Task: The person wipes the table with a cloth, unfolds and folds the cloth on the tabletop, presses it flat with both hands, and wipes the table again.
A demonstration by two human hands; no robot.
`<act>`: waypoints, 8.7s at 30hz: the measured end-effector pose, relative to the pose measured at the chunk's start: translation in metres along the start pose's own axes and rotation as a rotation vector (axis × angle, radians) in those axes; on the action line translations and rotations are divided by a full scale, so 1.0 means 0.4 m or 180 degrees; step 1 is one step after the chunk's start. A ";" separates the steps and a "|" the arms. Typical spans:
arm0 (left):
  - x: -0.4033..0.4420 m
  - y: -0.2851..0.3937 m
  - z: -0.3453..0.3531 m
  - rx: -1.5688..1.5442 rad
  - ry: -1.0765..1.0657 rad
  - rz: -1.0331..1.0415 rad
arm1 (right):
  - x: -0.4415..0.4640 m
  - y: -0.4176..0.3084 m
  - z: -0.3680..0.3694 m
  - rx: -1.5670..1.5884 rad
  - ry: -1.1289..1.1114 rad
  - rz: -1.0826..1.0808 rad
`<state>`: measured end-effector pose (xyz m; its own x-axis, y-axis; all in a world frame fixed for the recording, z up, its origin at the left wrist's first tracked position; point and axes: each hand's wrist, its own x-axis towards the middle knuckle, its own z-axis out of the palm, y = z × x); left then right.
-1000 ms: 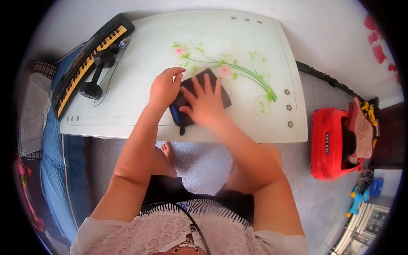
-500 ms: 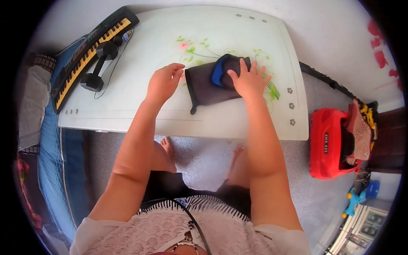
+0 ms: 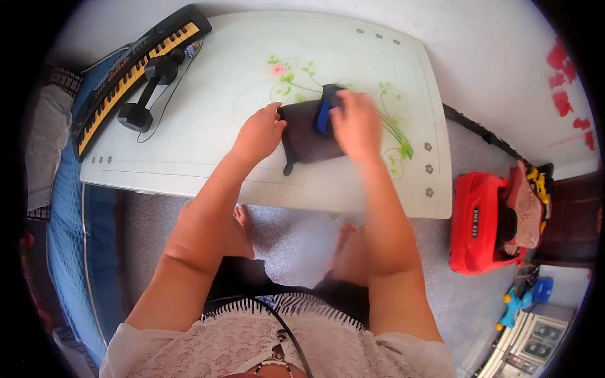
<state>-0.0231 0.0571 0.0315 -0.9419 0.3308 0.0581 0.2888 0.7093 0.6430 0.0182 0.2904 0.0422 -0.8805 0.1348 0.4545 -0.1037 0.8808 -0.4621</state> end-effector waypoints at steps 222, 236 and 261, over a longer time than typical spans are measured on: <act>-0.050 0.015 0.158 0.1276 0.0354 0.0287 | -0.138 -0.057 0.170 -0.0840 -0.0446 -0.0678; -0.361 0.117 0.099 0.1442 0.0206 0.0733 | -0.413 -0.161 0.031 -0.0786 -0.0673 -0.0486; -0.098 0.005 0.112 0.0116 0.0867 -0.0367 | -0.134 -0.033 -0.001 -0.0004 -0.0377 0.0966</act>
<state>0.0222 0.0736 -0.0036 -0.9788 0.0712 0.1921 0.1786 0.7560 0.6297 0.0672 0.2715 0.0243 -0.9188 0.3377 0.2044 0.1724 0.8090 -0.5620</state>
